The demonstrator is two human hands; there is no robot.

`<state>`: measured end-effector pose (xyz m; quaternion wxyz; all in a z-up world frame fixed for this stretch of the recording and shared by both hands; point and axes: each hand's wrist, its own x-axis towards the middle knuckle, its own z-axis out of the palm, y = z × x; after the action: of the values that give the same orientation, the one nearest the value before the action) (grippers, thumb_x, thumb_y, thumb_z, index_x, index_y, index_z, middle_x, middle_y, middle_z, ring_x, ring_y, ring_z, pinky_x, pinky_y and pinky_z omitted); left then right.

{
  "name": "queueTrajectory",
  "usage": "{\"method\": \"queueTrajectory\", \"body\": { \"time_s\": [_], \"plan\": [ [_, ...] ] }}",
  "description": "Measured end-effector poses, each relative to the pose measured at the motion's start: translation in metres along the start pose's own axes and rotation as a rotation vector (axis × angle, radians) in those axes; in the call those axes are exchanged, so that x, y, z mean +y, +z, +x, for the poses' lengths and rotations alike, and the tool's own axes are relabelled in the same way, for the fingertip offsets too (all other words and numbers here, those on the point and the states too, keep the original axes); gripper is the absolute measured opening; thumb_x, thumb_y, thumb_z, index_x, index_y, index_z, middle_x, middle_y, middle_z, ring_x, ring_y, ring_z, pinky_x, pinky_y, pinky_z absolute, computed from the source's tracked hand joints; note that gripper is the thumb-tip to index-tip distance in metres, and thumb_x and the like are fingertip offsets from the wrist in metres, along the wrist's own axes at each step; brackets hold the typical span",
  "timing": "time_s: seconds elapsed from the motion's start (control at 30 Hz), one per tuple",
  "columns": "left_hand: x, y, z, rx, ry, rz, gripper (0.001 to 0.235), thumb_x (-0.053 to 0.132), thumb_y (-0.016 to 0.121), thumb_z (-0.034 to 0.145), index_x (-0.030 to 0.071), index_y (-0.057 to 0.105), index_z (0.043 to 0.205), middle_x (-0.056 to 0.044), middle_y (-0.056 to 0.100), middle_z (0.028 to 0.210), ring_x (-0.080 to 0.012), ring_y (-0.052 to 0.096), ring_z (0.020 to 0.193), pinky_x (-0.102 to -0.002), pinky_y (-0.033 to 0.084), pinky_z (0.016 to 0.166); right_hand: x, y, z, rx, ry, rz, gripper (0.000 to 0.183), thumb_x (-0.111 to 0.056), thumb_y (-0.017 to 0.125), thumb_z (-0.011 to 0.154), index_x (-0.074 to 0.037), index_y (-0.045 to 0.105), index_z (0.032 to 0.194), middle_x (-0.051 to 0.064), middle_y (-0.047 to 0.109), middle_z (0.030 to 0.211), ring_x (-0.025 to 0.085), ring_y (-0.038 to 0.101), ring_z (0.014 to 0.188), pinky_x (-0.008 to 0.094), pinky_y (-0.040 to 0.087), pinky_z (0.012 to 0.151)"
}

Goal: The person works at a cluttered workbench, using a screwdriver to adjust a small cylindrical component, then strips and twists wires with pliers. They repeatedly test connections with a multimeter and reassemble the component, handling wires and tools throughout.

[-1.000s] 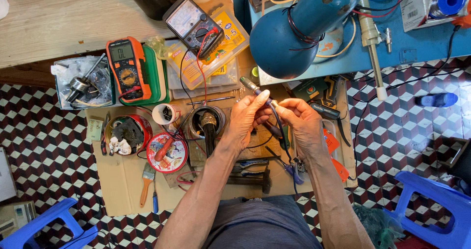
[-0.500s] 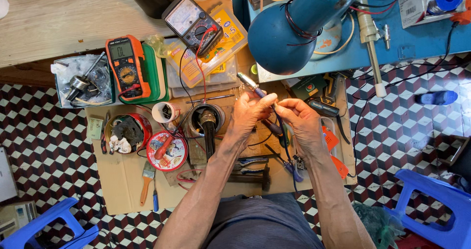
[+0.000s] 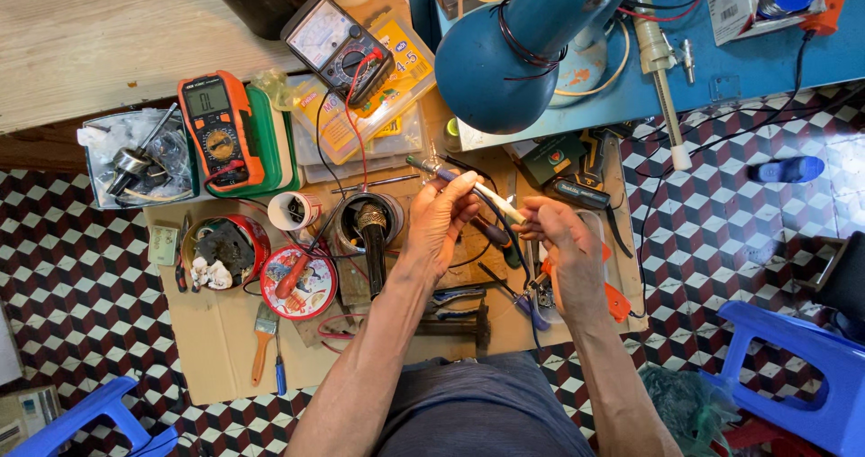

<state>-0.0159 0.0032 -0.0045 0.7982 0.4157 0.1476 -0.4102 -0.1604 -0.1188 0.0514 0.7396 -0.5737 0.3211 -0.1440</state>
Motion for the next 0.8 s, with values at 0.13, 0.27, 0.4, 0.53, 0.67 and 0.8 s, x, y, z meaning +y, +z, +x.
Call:
{"method": "queueTrajectory", "body": {
  "time_s": [0.13, 0.27, 0.4, 0.53, 0.67, 0.8],
  "plan": [
    [-0.005, -0.005, 0.001, 0.023, 0.016, -0.051, 0.018, 0.015, 0.078, 0.089, 0.009, 0.066, 0.101, -0.004, 0.074, 0.096, -0.0078, 0.066, 0.077, -0.023, 0.057, 0.072, 0.007, 0.007, -0.007, -0.041, -0.175, -0.172, 0.041, -0.014, 0.067, 0.098, 0.002, 0.056, 0.134, 0.011, 0.064, 0.116, 0.014, 0.065, 0.105, 0.029, 0.054, 0.096],
    [-0.008, -0.009, 0.0, 0.035, 0.007, -0.068, 0.018, 0.016, 0.079, 0.09, 0.009, 0.067, 0.1, -0.003, 0.072, 0.094, -0.0083, 0.066, 0.077, -0.024, 0.057, 0.072, 0.008, 0.008, -0.008, -0.108, -0.209, -0.254, 0.041, -0.016, 0.071, 0.097, -0.001, 0.058, 0.133, 0.008, 0.063, 0.114, 0.01, 0.063, 0.102, 0.026, 0.055, 0.092],
    [-0.013, -0.009, -0.005, 0.058, 0.029, -0.088, 0.02, 0.016, 0.078, 0.09, 0.009, 0.064, 0.102, -0.005, 0.074, 0.095, -0.0087, 0.067, 0.077, -0.024, 0.058, 0.073, 0.009, 0.007, -0.011, 0.033, -0.144, -0.386, 0.028, -0.02, 0.069, 0.097, -0.007, 0.066, 0.121, 0.004, 0.072, 0.1, 0.008, 0.067, 0.086, 0.022, 0.055, 0.072],
    [-0.026, -0.018, -0.023, 0.081, 0.061, 0.181, 0.027, 0.022, 0.07, 0.096, 0.003, 0.061, 0.112, -0.007, 0.074, 0.093, -0.0107, 0.066, 0.075, -0.025, 0.058, 0.069, 0.002, -0.009, -0.006, 0.245, -0.213, -0.487, 0.017, -0.022, 0.066, 0.102, -0.008, 0.068, 0.112, 0.001, 0.075, 0.093, 0.007, 0.072, 0.083, 0.02, 0.059, 0.07],
    [-0.052, -0.053, -0.049, 0.1, 0.158, 0.676, 0.037, 0.025, 0.063, 0.099, 0.006, 0.057, 0.131, -0.013, 0.07, 0.085, -0.0152, 0.06, 0.069, -0.029, 0.049, 0.061, -0.005, -0.035, -0.011, 0.27, -0.221, -0.432, 0.019, -0.022, 0.066, 0.106, -0.004, 0.069, 0.108, 0.002, 0.072, 0.089, 0.007, 0.07, 0.08, 0.02, 0.056, 0.072],
    [-0.079, -0.099, -0.044, 0.265, 0.131, 1.158, 0.029, 0.028, 0.06, 0.098, 0.01, 0.06, 0.121, -0.017, 0.075, 0.08, -0.0273, 0.074, 0.073, -0.039, 0.053, 0.065, -0.001, -0.039, -0.021, 0.243, -0.127, -0.49, 0.02, -0.022, 0.067, 0.102, -0.003, 0.07, 0.102, 0.002, 0.071, 0.084, 0.006, 0.067, 0.076, 0.02, 0.057, 0.068]
  ]
}}
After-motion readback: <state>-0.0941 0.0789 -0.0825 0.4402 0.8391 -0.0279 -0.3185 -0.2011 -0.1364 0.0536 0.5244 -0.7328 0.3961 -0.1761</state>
